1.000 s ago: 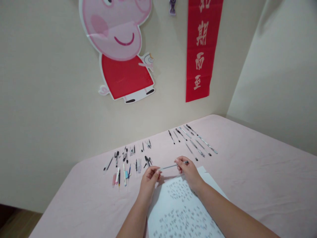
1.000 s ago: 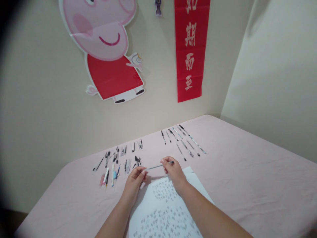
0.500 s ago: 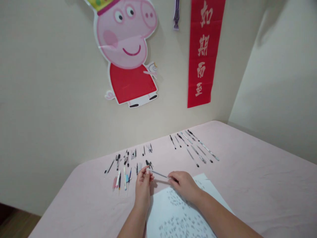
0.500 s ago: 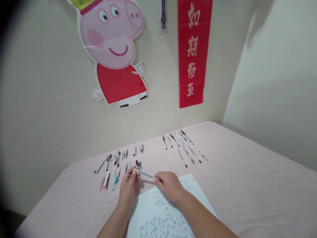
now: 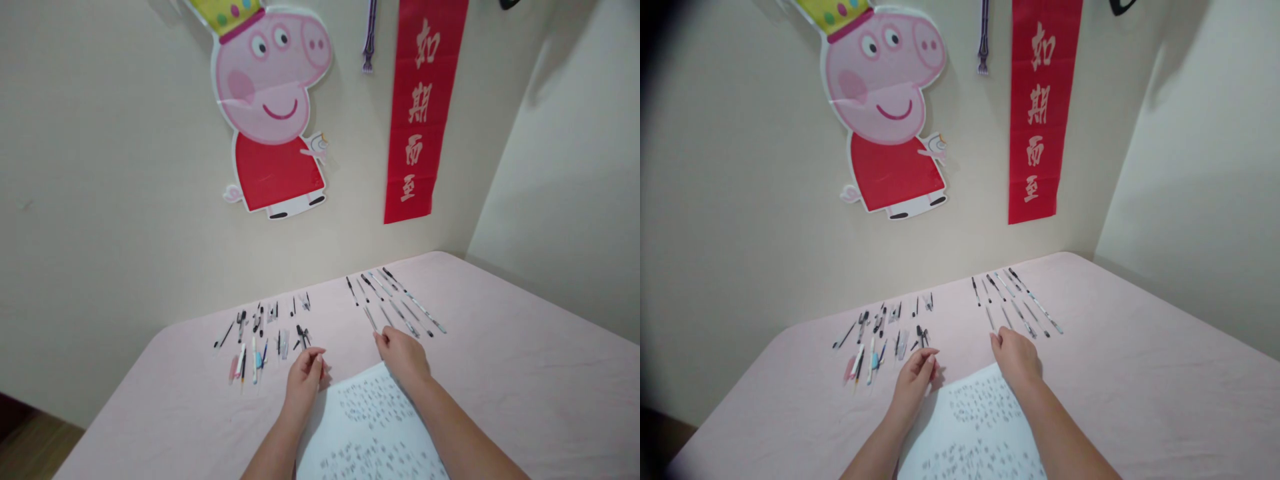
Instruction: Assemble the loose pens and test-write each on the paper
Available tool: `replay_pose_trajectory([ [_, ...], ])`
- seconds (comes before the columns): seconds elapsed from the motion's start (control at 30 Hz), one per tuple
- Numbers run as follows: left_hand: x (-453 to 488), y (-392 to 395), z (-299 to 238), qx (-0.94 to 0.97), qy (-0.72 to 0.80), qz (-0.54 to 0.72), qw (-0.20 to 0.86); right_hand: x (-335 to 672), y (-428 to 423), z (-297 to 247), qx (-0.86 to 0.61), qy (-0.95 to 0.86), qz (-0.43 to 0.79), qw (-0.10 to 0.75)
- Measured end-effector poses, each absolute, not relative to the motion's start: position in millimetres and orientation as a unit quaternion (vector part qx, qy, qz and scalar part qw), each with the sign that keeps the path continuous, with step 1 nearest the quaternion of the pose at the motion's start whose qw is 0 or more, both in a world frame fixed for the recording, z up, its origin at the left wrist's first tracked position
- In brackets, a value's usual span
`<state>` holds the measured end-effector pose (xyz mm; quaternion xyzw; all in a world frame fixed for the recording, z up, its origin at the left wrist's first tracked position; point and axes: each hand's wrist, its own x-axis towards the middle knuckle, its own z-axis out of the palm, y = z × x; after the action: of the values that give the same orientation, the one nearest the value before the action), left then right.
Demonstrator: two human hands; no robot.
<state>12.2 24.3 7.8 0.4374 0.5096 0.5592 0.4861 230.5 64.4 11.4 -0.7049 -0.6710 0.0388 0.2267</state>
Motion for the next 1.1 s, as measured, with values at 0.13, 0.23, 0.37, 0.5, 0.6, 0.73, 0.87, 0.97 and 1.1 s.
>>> replay_pose_trajectory([
  [0.13, 14.3, 24.8, 1.4, 0.473, 0.498, 0.534, 0.494, 236.8, 66.3, 12.1, -0.731, -0.656, 0.044, 0.184],
  [0.23, 13.6, 26.2, -5.7, 0.509, 0.488, 0.517, 0.484, 237.6, 67.5, 14.3, -0.750, -0.642, 0.056, 0.148],
  [0.37, 11.2, 28.6, -15.2, 0.551, 0.509, 0.488, 0.447, 237.0, 69.1, 17.6, -0.760, -0.636, 0.061, 0.116],
  [0.5, 9.8, 29.1, -19.0, 0.591, 0.525, 0.456, 0.409, 236.1, 69.0, 19.7, -0.759, -0.640, 0.056, 0.104],
  [0.6, 9.8, 28.1, -17.7, 0.609, 0.532, 0.439, 0.392, 235.7, 68.6, 19.5, -0.757, -0.643, 0.046, 0.108],
  [0.73, 10.2, 26.4, -12.8, 0.627, 0.538, 0.421, 0.374, 236.4, 68.7, 17.6, -0.758, -0.641, 0.047, 0.110],
  [0.87, 10.4, 24.8, -7.8, 0.642, 0.543, 0.402, 0.363, 236.3, 68.2, 17.6, -0.752, -0.644, 0.040, 0.137],
  [0.97, 10.1, 23.7, -6.0, 0.651, 0.546, 0.389, 0.357, 231.2, 66.2, 20.0, -0.722, -0.666, 0.019, 0.189],
  [1.1, 9.8, 22.9, -5.6, 0.670, 0.551, 0.369, 0.334, 214.6, 58.6, 23.0, -0.631, -0.736, 0.033, 0.244],
])
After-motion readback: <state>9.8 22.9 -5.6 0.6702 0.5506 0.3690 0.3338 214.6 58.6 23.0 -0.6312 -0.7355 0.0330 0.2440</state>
